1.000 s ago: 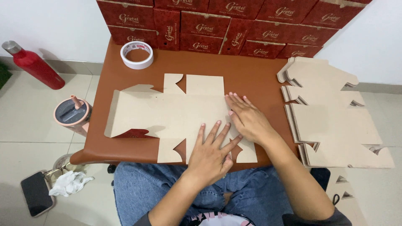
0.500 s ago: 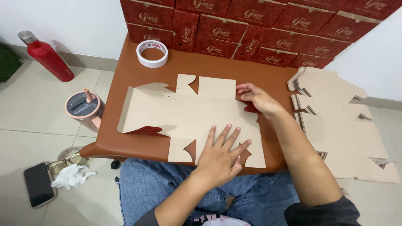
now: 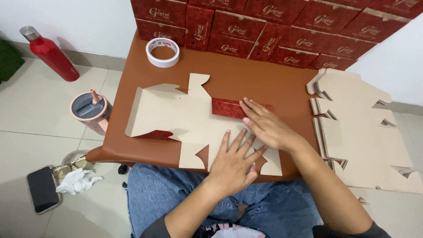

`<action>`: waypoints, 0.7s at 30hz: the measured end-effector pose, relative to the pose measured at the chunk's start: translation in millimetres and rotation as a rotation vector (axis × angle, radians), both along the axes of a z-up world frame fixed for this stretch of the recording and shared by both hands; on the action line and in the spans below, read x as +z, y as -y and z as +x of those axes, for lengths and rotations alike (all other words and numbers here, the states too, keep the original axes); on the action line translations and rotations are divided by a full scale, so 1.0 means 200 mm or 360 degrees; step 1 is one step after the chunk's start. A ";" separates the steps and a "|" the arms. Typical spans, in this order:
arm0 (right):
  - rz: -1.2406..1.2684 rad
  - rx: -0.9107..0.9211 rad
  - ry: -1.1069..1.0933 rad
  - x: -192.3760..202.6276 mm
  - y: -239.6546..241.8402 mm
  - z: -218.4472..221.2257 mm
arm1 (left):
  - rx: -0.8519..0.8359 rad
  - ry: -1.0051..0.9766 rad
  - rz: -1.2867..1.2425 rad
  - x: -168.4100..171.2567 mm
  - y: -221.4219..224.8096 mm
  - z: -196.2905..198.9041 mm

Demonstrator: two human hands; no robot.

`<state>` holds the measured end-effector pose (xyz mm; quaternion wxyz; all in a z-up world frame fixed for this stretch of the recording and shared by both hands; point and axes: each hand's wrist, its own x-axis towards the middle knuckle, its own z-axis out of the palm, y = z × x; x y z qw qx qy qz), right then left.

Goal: Assembling a small decorative cardboard box from a flat template by folding and tucking flaps.

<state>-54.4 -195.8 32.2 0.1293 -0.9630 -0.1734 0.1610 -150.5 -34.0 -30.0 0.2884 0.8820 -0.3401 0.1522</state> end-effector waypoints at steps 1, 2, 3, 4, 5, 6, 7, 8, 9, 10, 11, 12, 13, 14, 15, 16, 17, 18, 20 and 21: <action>0.0003 -0.0006 -0.0006 0.00 -0.02 0.00 | -0.0006 -0.0006 0.0003 0.03 -0.01 0.00; -0.0036 0.0169 -0.0003 0.00 -0.04 0.01 | -0.0036 -0.0155 0.0233 0.06 -0.01 0.01; -0.0076 0.0344 -0.0001 0.00 -0.06 0.02 | -0.0066 -0.0303 0.0463 0.08 -0.02 0.01; -0.0077 0.0346 -0.0001 0.00 -0.10 0.03 | -0.0064 -0.0303 0.0462 0.08 -0.02 0.01; -0.0104 0.0383 0.0006 0.01 -0.14 0.05 | -0.0077 -0.0330 0.0469 0.08 -0.02 0.01; -0.0132 0.0422 0.0016 0.01 -0.19 0.06 | -0.0086 -0.0354 0.0476 0.09 -0.02 0.01; -0.0134 0.0428 0.0018 0.00 -0.22 0.08 | -0.0080 -0.0353 0.0473 0.09 -0.03 0.01; -0.0131 0.0457 0.0020 -0.02 -0.25 0.10 | -0.0083 -0.0355 0.0485 0.10 -0.03 0.01; -0.0128 0.0487 0.0022 -0.04 -0.29 0.12 | -0.0085 -0.0357 0.0497 0.10 -0.03 0.01; -0.0131 0.0489 0.0027 -0.02 -0.31 0.11 | -0.0083 -0.0352 0.0495 0.08 -0.02 0.02; -0.0046 0.0498 -0.0002 0.00 -0.34 0.11 | -0.0091 -0.0359 0.0513 0.06 -0.02 0.02; 0.0039 0.0513 -0.0031 0.01 -0.37 0.10 | -0.0095 -0.0365 0.0530 0.04 -0.01 0.03; 0.0036 0.0519 -0.0026 0.01 -0.36 0.13 | -0.0088 -0.0360 0.0527 0.06 -0.02 0.02; 0.0174 0.0448 -0.0066 0.00 -0.35 0.15 | -0.0088 -0.0343 0.0532 0.07 -0.02 0.01; 0.0312 0.0375 -0.0107 0.00 -0.34 0.17 | -0.0088 -0.0326 0.0538 0.09 -0.03 0.01; 0.0309 0.0382 -0.0107 -0.06 -0.33 0.21 | -0.0081 -0.0327 0.0535 0.09 -0.03 0.00; 0.0613 0.0295 -0.0143 -0.12 -0.31 0.26 | -0.0082 -0.0345 0.0527 0.09 -0.03 0.00; 0.0918 0.0203 -0.0175 -0.18 -0.29 0.31 | -0.0085 -0.0359 0.0521 0.09 -0.03 0.00; 0.1126 0.0130 -0.0227 -0.20 -0.30 0.31 | -0.0089 -0.0367 0.0520 0.09 -0.03 0.00; 0.1333 0.0051 -0.0282 -0.22 -0.31 0.32 | -0.0097 -0.0377 0.0520 0.10 -0.03 0.01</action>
